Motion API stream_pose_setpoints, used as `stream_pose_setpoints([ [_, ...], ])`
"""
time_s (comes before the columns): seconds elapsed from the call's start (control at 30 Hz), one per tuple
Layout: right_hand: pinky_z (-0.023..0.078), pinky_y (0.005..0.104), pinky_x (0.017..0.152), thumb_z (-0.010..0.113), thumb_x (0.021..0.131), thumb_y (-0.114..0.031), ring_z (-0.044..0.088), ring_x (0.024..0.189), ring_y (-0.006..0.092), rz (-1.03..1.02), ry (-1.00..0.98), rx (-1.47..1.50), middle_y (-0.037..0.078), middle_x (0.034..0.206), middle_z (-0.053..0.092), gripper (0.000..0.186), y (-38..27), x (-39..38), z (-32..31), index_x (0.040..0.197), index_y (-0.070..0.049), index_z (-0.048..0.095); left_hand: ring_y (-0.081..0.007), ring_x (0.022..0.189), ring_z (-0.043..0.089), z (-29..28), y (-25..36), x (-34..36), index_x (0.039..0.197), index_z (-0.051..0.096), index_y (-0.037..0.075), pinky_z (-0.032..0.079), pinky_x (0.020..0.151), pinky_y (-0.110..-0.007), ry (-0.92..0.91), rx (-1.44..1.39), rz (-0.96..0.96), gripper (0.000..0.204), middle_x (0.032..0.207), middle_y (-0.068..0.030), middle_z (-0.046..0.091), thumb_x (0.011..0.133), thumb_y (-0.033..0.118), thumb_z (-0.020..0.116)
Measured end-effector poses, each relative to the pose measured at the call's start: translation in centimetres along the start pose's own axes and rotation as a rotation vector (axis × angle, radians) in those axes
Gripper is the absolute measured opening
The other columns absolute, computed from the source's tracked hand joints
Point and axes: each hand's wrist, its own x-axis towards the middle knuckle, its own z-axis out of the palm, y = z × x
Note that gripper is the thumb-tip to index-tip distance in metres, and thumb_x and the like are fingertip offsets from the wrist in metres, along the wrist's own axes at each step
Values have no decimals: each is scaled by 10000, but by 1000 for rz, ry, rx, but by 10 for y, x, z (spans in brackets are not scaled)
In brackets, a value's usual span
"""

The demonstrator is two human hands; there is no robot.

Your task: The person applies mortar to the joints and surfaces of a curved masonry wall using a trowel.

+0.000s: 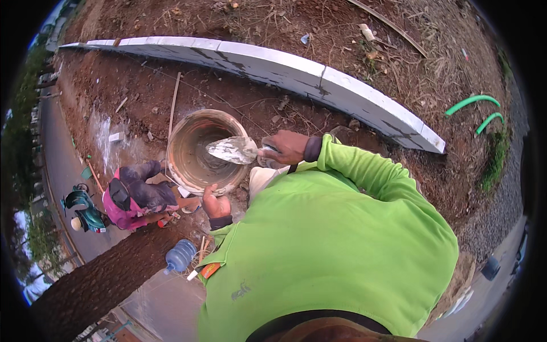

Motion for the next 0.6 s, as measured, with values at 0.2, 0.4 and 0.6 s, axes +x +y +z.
stream_pose_setpoints([
  [0.2,525,562,802,484,1000,-524,668,846,469,180,1,-103,245,844,695,505,20,-11,16,1017,-53,664,-278,992,647,-52,32,66,1047,617,18,533,936,-459,-4,123,-132,262,1077,-89,652,785,29,631],
  [0.4,520,545,885,471,989,-514,682,924,449,318,-19,-40,239,961,719,534,49,-54,2,1127,-45,686,-292,1030,631,-1,61,52,1074,602,-24,519,942,-452,-14,237,-274,252,1120,-118,656,842,75,607],
  [0.6,521,537,818,471,993,-550,660,860,479,255,170,98,265,881,696,586,39,-62,12,1036,-4,679,-320,1159,589,-21,53,79,1256,532,-74,485,1042,-482,-30,216,-123,396,1258,-172,610,871,8,569],
])
